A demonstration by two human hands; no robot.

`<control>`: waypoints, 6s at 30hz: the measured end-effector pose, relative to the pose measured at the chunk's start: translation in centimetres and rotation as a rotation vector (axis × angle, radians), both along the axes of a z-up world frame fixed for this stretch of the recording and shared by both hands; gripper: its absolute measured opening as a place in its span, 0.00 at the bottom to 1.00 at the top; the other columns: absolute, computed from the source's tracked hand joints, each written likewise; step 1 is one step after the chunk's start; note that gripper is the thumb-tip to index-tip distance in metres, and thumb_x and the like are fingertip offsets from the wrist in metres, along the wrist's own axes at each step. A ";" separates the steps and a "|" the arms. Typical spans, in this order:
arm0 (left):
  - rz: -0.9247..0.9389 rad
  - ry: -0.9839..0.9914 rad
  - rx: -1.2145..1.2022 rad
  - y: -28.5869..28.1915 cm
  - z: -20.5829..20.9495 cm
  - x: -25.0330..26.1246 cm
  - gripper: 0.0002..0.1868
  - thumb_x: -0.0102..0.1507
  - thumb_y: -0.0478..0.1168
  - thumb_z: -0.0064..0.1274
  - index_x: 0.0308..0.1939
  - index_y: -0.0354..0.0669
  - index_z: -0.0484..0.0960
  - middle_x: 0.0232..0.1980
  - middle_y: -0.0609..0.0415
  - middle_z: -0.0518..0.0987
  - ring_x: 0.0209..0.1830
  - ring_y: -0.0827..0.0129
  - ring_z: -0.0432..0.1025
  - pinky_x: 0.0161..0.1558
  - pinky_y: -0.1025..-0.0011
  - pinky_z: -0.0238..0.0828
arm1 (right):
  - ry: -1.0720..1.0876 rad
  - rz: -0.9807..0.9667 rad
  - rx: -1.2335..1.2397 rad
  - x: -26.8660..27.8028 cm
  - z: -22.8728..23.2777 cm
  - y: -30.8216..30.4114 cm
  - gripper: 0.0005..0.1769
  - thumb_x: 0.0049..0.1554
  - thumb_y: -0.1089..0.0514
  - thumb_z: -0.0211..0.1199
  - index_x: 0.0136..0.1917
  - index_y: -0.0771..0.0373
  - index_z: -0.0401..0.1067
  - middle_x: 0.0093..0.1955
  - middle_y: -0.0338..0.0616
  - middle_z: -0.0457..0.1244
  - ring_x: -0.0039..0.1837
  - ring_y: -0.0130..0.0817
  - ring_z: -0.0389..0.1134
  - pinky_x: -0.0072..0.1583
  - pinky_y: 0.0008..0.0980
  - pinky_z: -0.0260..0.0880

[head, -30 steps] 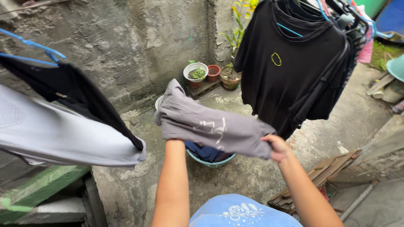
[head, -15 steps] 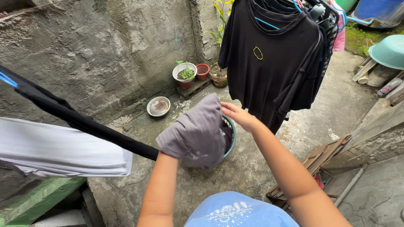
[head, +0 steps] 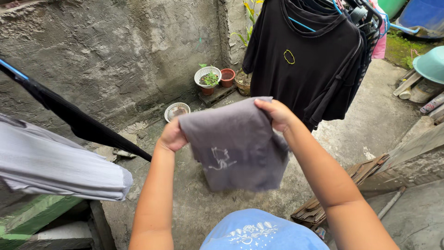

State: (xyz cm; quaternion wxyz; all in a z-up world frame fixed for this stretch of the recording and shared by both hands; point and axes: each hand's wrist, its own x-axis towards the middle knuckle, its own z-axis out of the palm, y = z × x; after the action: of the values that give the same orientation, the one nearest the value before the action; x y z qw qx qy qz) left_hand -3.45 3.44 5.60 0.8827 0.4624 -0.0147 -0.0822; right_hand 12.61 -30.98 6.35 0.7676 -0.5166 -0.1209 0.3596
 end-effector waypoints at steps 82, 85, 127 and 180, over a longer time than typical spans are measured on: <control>-0.264 0.114 0.892 -11.2 7.3 9.1 0.24 0.55 0.36 0.56 0.56 0.45 0.79 0.48 0.58 0.80 0.46 0.74 0.73 0.47 0.71 0.73 | -1.326 0.155 -1.057 1.3 -1.3 -7.4 0.74 0.35 0.36 0.82 0.82 0.60 0.45 0.85 0.61 0.33 0.85 0.54 0.28 0.75 0.52 0.33; -0.354 0.133 0.957 -12.3 6.4 10.6 0.20 0.56 0.38 0.57 0.52 0.39 0.81 0.44 0.57 0.82 0.46 0.72 0.74 0.46 0.71 0.72 | -1.342 0.282 -0.718 0.0 -2.2 -5.3 0.77 0.37 0.43 0.86 0.83 0.66 0.40 0.84 0.65 0.36 0.83 0.59 0.27 0.74 0.53 0.25; 0.631 0.921 -0.363 -15.6 -36.3 -1.7 0.42 0.56 0.56 0.63 0.69 0.40 0.70 0.67 0.43 0.75 0.66 0.49 0.71 0.64 0.46 0.69 | 0.889 0.139 -0.066 -6.9 -37.1 0.5 0.30 0.58 0.55 0.63 0.69 0.71 0.62 0.68 0.58 0.63 0.67 0.52 0.67 0.67 0.49 0.71; 0.465 -0.622 1.151 -25.5 9.7 31.5 0.29 0.60 0.44 0.59 0.65 0.50 0.75 0.79 0.37 0.59 0.79 0.48 0.57 0.73 0.61 0.56 | -1.730 -1.017 -1.165 21.0 11.4 -12.2 0.25 0.49 0.58 0.73 0.60 0.65 0.74 0.52 0.50 0.64 0.56 0.51 0.66 0.54 0.45 0.68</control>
State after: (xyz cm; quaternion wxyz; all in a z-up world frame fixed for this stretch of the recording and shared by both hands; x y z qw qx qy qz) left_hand 28.01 -22.02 15.33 0.4467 0.8502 -0.1216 0.2507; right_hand 33.66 -43.15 17.76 0.1306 -0.8539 -0.1999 -0.4625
